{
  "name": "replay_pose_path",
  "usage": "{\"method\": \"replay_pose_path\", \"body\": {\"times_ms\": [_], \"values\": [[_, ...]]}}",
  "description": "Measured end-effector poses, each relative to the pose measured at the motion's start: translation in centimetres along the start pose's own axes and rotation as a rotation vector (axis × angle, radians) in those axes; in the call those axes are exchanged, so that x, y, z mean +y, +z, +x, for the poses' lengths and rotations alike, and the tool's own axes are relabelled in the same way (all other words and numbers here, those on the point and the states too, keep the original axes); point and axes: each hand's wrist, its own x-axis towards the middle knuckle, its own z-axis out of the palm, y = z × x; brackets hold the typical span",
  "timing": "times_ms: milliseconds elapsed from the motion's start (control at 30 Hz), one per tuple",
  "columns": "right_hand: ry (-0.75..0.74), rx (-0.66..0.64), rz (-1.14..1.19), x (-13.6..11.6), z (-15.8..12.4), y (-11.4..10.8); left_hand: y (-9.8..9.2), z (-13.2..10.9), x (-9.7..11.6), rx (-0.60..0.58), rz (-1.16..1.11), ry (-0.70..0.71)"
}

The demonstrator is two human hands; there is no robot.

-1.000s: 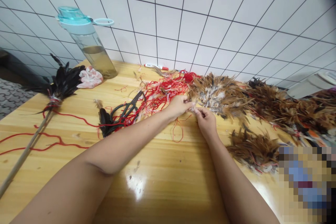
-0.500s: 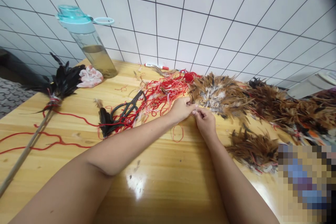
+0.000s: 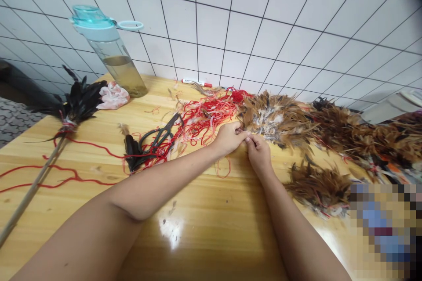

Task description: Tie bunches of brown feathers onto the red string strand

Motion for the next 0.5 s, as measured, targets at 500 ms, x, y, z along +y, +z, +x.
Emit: {"method": "replay_pose_path", "body": {"times_ms": [500], "values": [[-0.007, -0.075, 0.227, -0.11, 0.10, -0.40, -0.16, 0.15, 0.28, 0.000, -0.050, -0.005]]}}
